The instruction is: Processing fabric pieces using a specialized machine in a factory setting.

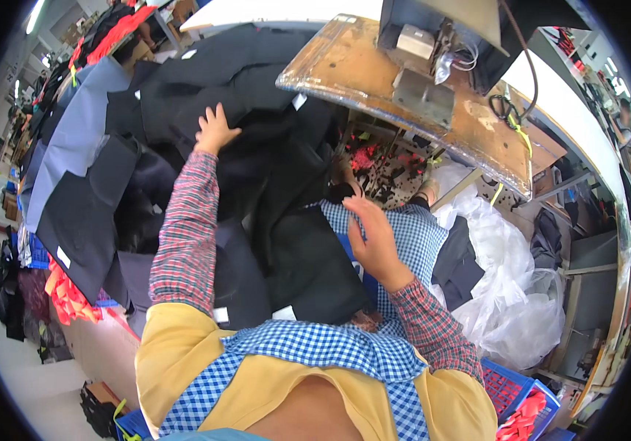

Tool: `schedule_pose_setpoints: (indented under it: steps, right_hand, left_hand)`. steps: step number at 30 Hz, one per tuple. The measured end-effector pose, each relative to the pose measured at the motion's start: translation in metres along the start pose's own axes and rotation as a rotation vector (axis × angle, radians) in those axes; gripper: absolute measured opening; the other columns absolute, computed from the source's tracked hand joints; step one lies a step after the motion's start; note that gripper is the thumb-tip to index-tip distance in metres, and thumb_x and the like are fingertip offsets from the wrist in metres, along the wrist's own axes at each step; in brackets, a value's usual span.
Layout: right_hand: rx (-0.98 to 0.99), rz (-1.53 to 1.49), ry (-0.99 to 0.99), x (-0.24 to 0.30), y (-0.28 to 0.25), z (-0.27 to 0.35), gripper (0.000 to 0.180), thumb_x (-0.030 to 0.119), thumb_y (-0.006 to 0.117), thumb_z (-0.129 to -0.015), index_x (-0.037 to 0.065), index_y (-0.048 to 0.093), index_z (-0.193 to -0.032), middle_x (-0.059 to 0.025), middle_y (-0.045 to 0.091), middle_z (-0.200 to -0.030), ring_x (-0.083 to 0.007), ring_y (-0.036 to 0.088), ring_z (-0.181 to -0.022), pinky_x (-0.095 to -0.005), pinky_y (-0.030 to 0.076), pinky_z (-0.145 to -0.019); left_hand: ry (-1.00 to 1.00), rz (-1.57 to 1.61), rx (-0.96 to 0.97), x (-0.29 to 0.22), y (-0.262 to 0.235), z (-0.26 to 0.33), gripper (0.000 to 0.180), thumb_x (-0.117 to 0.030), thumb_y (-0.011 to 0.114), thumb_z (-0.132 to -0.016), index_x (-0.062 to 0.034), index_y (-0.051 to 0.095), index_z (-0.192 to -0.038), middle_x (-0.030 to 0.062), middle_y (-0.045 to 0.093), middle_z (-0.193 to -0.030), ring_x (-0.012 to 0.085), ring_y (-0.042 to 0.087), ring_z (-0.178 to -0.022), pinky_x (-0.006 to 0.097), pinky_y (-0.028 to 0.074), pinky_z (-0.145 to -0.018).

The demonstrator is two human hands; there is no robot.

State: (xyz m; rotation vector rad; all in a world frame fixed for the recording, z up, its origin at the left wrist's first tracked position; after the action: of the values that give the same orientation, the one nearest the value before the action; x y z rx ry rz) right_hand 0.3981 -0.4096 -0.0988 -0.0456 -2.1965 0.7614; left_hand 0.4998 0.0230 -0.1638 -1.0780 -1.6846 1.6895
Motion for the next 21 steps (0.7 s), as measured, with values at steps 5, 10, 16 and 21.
schedule_pose_setpoints:
  steps: [5, 10, 16, 21]
  right_hand:
    - [-0.044, -0.040, 0.066, -0.004, -0.012, 0.024, 0.031, 0.000, 0.057, -0.085, 0.002, 0.059, -0.116, -0.0161, 0.062, -0.114, -0.0346, 0.058, -0.109, -0.0392, 0.046, -0.096]
    - [-0.056, -0.031, 0.024, 0.011, -0.012, 0.024, 0.029, 0.000, 0.057, -0.086, 0.003, 0.060, -0.115, -0.0162, 0.064, -0.113, -0.0327, 0.061, -0.107, -0.0367, 0.048, -0.092]
    - [-0.029, 0.008, -0.278, 0.081, -0.015, -0.024, 0.044, 0.002, 0.065, -0.081, 0.003, 0.055, -0.124, -0.0140, 0.059, -0.123, -0.0341, 0.053, -0.120, -0.0421, 0.042, -0.102]
    - [-0.027, 0.179, -0.364, 0.154, -0.025, -0.074, 0.061, 0.019, 0.073, -0.079, 0.000, 0.048, -0.131, -0.0147, 0.051, -0.134, -0.0369, 0.042, -0.131, -0.0451, 0.036, -0.108]
  left_hand:
    - [0.015, -0.256, -0.018, 0.017, 0.018, -0.006, 0.089, -0.026, 0.076, -0.075, -0.0171, 0.026, -0.149, 0.0212, 0.024, -0.152, 0.0499, 0.034, -0.131, 0.063, 0.050, -0.084]
    - [0.264, -0.337, -0.205, -0.015, -0.037, 0.028, 0.023, -0.011, 0.064, -0.079, -0.0062, 0.058, -0.101, 0.0148, 0.067, -0.090, 0.0341, 0.068, -0.081, 0.041, 0.056, -0.070]
    - [0.556, -0.608, -0.427, -0.072, -0.202, 0.181, 0.007, -0.012, 0.059, -0.079, -0.0125, 0.062, -0.073, 0.0053, 0.066, -0.072, 0.0217, 0.068, -0.069, 0.035, 0.050, -0.060]
    - [0.703, -0.549, -0.474, -0.099, -0.311, 0.297, 0.005, -0.008, 0.060, -0.071, -0.0119, 0.058, -0.072, 0.0024, 0.056, -0.066, 0.0204, 0.059, -0.070, 0.035, 0.043, -0.065]
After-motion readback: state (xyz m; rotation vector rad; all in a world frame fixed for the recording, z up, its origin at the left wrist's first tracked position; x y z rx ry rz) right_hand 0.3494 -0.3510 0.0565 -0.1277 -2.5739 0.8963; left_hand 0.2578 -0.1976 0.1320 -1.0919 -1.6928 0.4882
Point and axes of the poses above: each hand's wrist, its own z-axis away from the middle knuckle, its own y-axis out of the palm, x = y × z, the point moved 10 cm from there along -z, towards the middle knuckle
